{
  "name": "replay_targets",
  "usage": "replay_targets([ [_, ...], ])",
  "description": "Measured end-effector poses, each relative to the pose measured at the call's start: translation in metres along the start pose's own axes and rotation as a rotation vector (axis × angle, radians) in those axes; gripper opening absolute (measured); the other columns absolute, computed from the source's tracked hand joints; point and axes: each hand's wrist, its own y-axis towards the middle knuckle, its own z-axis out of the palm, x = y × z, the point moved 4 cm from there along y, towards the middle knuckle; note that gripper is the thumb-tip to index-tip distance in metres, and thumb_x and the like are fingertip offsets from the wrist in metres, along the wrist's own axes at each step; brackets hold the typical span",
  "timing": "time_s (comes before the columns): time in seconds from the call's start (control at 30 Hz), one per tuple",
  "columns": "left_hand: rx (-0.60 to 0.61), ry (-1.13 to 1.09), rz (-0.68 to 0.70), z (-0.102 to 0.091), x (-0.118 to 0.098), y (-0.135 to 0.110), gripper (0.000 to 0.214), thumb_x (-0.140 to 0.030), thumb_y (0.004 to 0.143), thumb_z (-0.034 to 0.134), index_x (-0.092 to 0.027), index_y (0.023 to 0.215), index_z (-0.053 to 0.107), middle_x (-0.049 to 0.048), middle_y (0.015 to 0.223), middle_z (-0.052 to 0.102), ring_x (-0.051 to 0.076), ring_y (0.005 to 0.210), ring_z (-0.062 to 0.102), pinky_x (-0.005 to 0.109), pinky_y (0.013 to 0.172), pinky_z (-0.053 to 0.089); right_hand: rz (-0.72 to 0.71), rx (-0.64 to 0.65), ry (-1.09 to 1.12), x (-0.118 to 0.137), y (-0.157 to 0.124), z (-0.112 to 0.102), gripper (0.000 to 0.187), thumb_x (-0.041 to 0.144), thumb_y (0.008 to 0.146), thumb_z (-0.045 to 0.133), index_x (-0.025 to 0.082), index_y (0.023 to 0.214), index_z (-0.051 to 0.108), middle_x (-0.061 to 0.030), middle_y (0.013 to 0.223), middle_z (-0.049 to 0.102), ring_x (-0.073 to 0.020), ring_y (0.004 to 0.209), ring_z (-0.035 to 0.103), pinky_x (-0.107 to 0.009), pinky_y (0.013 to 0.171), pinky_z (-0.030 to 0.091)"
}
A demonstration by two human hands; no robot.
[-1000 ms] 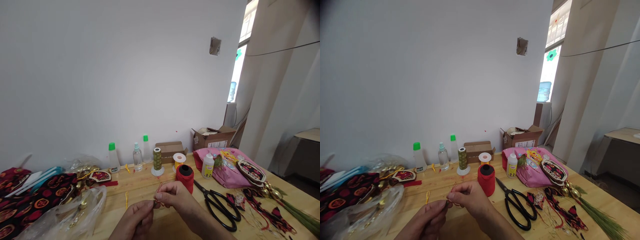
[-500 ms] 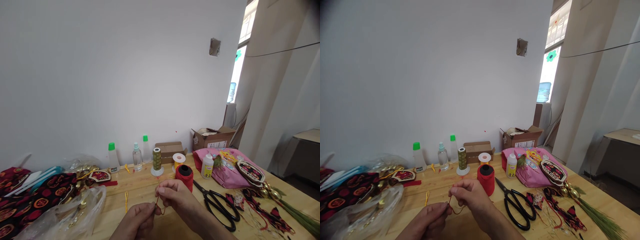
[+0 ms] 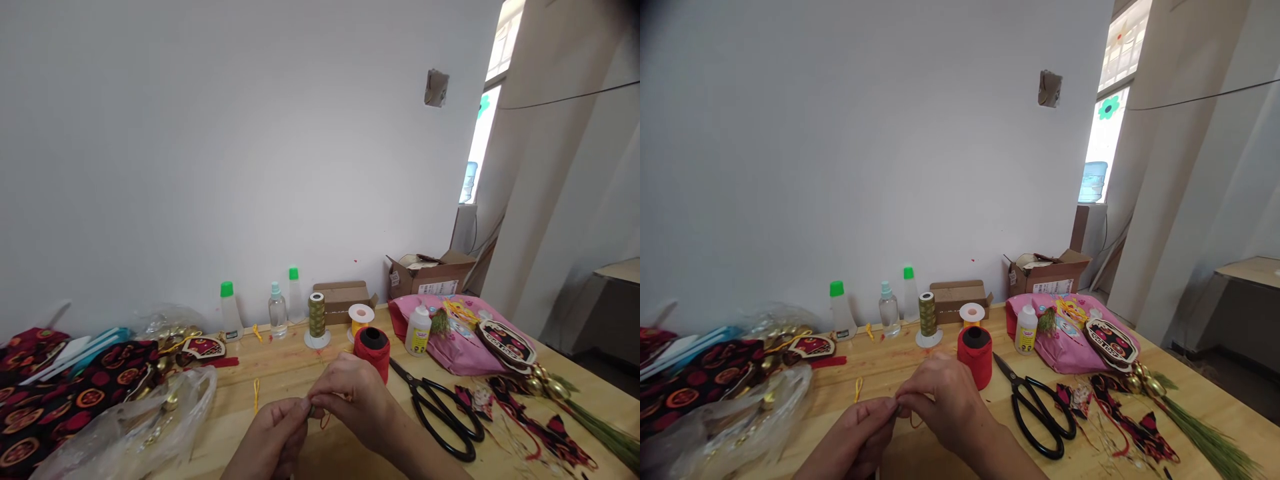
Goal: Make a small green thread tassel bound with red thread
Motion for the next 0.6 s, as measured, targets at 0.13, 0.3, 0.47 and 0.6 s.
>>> replay_targets([
  [0.13,-0.010,0.021,0.013,0.0004,-0.0002,0.0000,0.042,-0.055,0.056,0.065,-0.014,0.058,0.055,-0.0134,0.039,0.021,0.002,0.036,0.006,0.019,0.036,0.002,-0.011,0.008,-0.096,0.0013,-0.0007,-0.0014,0.014,0.020,0.079,0.057,0.018,0.070,0.068,-0.0002,0.066,0.066,-0.0111,0.065,0.056,-0.022,0.066,0.037],
  [0.3,-0.046,0.069,0.055,0.0019,-0.0034,0.0004,0.046,-0.061,0.059,0.058,-0.016,0.052,0.048,-0.0117,0.040,0.024,0.003,0.037,0.009,0.021,0.037,0.004,-0.046,0.051,-0.210,0.0008,-0.0010,-0.0007,0.017,0.020,0.080,0.055,0.018,0.069,0.068,-0.0008,0.066,0.065,-0.0115,0.064,0.055,-0.023,0.063,0.036],
  [0.47,-0.055,0.216,0.088,-0.0002,-0.0003,0.0034,0.047,-0.061,0.059,0.058,-0.017,0.048,0.044,-0.0121,0.039,0.021,0.004,0.037,0.011,0.022,0.037,0.006,-0.078,0.075,-0.258,-0.0004,-0.0029,0.0018,0.016,0.019,0.079,0.057,0.019,0.068,0.069,-0.0012,0.066,0.066,-0.0120,0.063,0.055,-0.023,0.061,0.035],
  [0.6,-0.031,0.246,0.107,-0.0002,-0.0012,0.0030,0.047,-0.063,0.060,0.054,-0.017,0.052,0.048,-0.0123,0.040,0.022,0.005,0.037,0.011,0.022,0.036,0.007,-0.007,0.061,-0.056,-0.0040,-0.0019,-0.0014,0.015,0.016,0.078,0.057,0.016,0.070,0.069,-0.0018,0.064,0.064,-0.0115,0.065,0.056,-0.020,0.062,0.038],
])
